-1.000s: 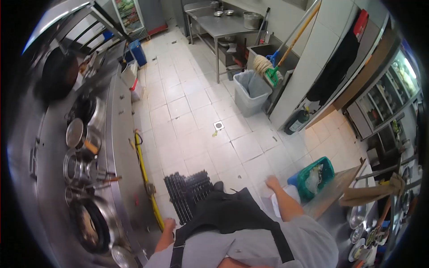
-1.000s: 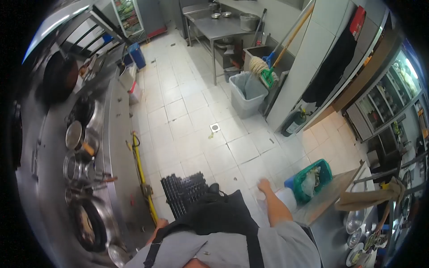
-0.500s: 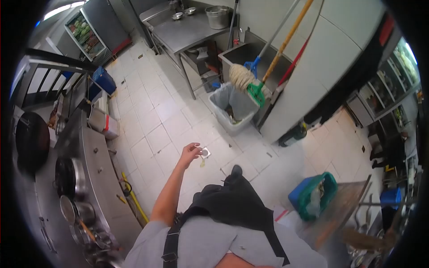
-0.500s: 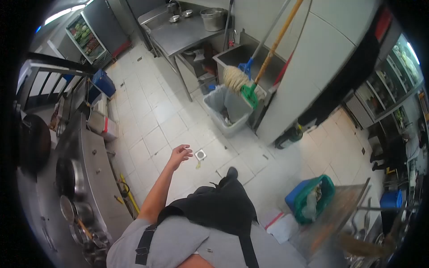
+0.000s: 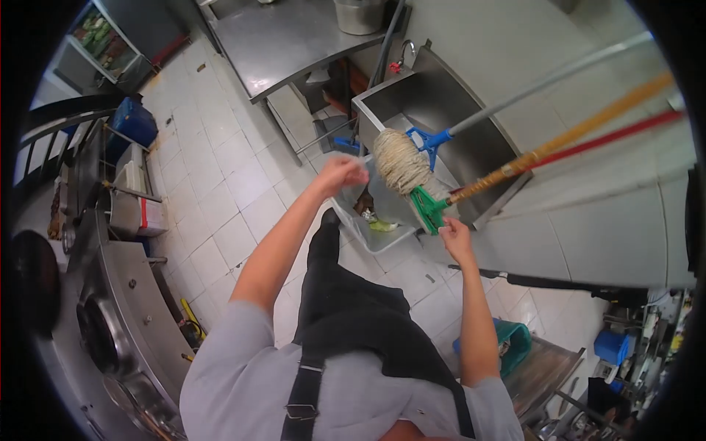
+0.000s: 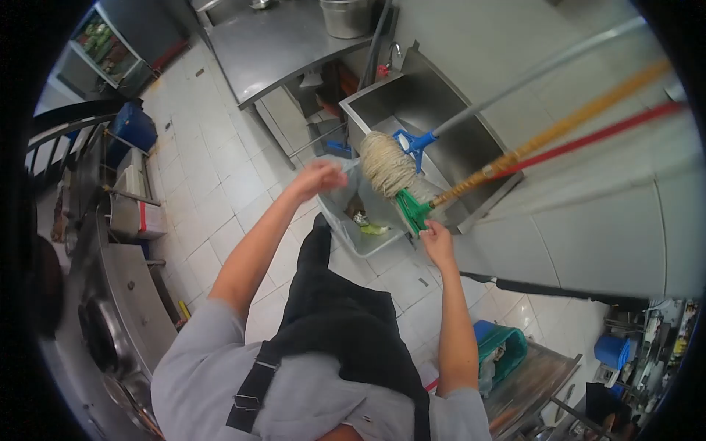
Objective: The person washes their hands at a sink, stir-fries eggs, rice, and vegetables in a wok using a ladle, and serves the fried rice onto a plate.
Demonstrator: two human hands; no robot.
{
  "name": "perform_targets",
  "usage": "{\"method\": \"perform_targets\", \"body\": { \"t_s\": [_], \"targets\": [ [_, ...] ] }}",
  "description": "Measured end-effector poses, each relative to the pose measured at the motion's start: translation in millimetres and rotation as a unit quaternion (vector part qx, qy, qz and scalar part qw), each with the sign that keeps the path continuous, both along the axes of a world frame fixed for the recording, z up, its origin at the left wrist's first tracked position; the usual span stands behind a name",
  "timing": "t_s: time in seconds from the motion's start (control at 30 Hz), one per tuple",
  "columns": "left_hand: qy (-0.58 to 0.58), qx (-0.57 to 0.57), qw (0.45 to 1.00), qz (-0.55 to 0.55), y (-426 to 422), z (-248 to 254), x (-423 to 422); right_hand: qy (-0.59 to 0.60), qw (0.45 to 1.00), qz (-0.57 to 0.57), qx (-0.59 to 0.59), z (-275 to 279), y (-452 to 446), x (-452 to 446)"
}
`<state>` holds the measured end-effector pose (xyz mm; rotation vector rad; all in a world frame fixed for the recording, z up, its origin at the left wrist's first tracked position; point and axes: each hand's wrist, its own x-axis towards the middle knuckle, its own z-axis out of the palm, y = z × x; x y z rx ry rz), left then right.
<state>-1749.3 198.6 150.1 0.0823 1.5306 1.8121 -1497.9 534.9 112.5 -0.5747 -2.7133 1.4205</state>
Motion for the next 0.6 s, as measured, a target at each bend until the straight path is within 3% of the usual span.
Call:
{"method": "perform_targets", "body": {
  "t_s": [0.13, 0.2, 0.33, 0.4, 0.47, 0.5, 0.53, 0.6],
  "targets": [
    [-0.028, 0.045, 0.998, 0.039, 93.7, -27.8, -167.8, -0.075, 0.993, -0.02, -0.093, -16.1, -26.0, -67.1],
    [-0.036, 0.062, 0.994, 0.084, 146.7, -44.9, -245.2, -0.032, 0.999, 0.0, -0.037, -39.6, -39.2, -90.4],
    [-0.026, 0.089, 0.984, 0.152, 247.5, -151.3, -392.3, -0.045, 0.99, -0.042, -0.128, -34.4, -68.6, -170.9],
    [-0.009, 0.046, 0.969, 0.241, 280.6, -188.7, -429.8, -0.062, 0.988, -0.054, -0.129, -17.0, -64.7, -247.1],
    [-0.107, 0.083, 0.967, 0.215, 280.4, -167.0, -438.6, -0.034, 0.992, -0.075, -0.091, -23.9, -44.3, -309.2],
    [-0.153, 0.103, 0.962, 0.203, 279.6, -158.3, -446.1, -0.047, 0.981, -0.122, -0.146, -24.2, -37.4, -344.7],
    [-0.191, 0.131, 0.951, 0.204, 281.8, -166.8, -453.0, -0.057, 0.963, -0.169, -0.2, -21.2, -28.9, -378.9],
    [-0.264, 0.184, 0.924, 0.206, 286.4, -183.5, -467.3, -0.04, 0.965, -0.172, -0.196, -19.0, -5.8, -438.3]
  ]
}}
